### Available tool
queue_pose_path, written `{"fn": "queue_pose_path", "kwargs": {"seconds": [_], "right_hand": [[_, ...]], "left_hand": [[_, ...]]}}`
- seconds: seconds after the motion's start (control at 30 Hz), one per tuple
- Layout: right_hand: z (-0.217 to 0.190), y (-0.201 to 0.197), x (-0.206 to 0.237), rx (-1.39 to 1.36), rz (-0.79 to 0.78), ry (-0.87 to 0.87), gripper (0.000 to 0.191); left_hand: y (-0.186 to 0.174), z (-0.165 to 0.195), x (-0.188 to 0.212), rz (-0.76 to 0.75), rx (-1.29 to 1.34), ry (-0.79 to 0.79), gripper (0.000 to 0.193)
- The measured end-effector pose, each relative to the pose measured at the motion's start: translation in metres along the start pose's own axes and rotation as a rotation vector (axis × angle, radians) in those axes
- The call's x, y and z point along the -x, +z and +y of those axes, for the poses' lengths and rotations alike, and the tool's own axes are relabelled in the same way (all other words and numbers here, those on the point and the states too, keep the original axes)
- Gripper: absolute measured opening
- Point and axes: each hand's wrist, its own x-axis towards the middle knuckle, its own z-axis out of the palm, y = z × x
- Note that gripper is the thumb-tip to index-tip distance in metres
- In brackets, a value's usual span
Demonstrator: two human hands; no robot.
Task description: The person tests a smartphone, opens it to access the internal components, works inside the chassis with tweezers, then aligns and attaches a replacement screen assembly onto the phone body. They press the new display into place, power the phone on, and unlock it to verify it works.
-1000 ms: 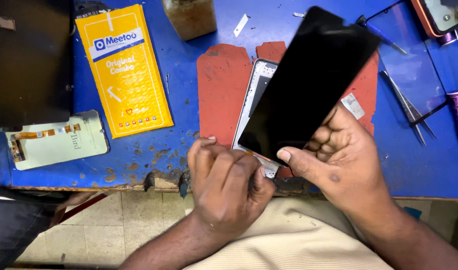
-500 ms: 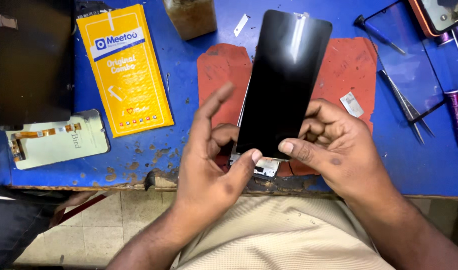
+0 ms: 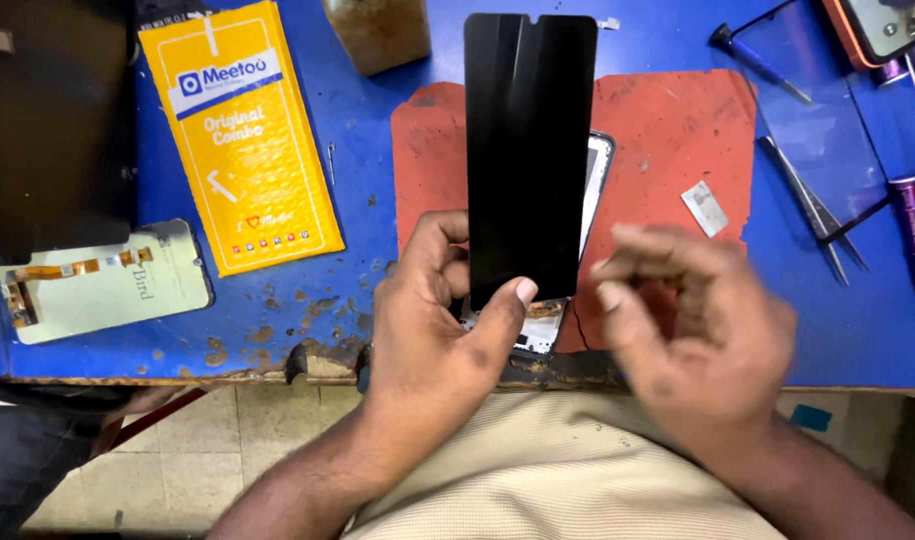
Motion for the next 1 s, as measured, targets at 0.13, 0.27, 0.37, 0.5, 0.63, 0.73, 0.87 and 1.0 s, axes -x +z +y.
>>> {"fn": "queue_pose_path", "kwargs": {"seconds": [0.13, 0.27, 0.37, 0.5, 0.63, 0.73, 0.87, 1.0], "right_hand": [[-0.004, 0.006, 0.007, 0.26, -0.096, -0.202, 0.041], [-0.004, 0.018, 0.001, 0.395, -0.045, -0.418, 0.045], [-0.003, 0.022, -0.002, 0.455, -0.023, -0.521, 0.048], [0.0, 0.023, -0.001, 0.452, -0.027, -0.52, 0.047], [0.003, 0.025, 0.005, 0.339, -0.042, -0.397, 0.046], [0.007, 0.025, 0.009, 0.333, -0.021, -0.347, 0.045], [0.01, 0.024, 0.015, 0.253, 0.011, -0.188, 0.042], [0.013, 0.014, 0.014, 0.138, 0.05, -0.095, 0.039]], "left_hand": [[0.003, -0.003, 0.002, 0.043, -0.031, 0.014, 0.035], [0.002, -0.004, 0.003, 0.041, -0.059, 0.03, 0.035], [0.002, -0.004, 0.003, 0.04, -0.047, 0.046, 0.035], [0.002, -0.005, 0.003, 0.037, -0.063, 0.067, 0.035], [0.0, -0.005, 0.004, 0.021, -0.067, 0.055, 0.035], [0.002, -0.006, 0.004, 0.028, -0.034, 0.047, 0.035], [0.002, -0.006, 0.004, 0.03, -0.048, 0.064, 0.034], [0.001, -0.007, 0.004, 0.025, 0.003, 0.049, 0.034]]}}
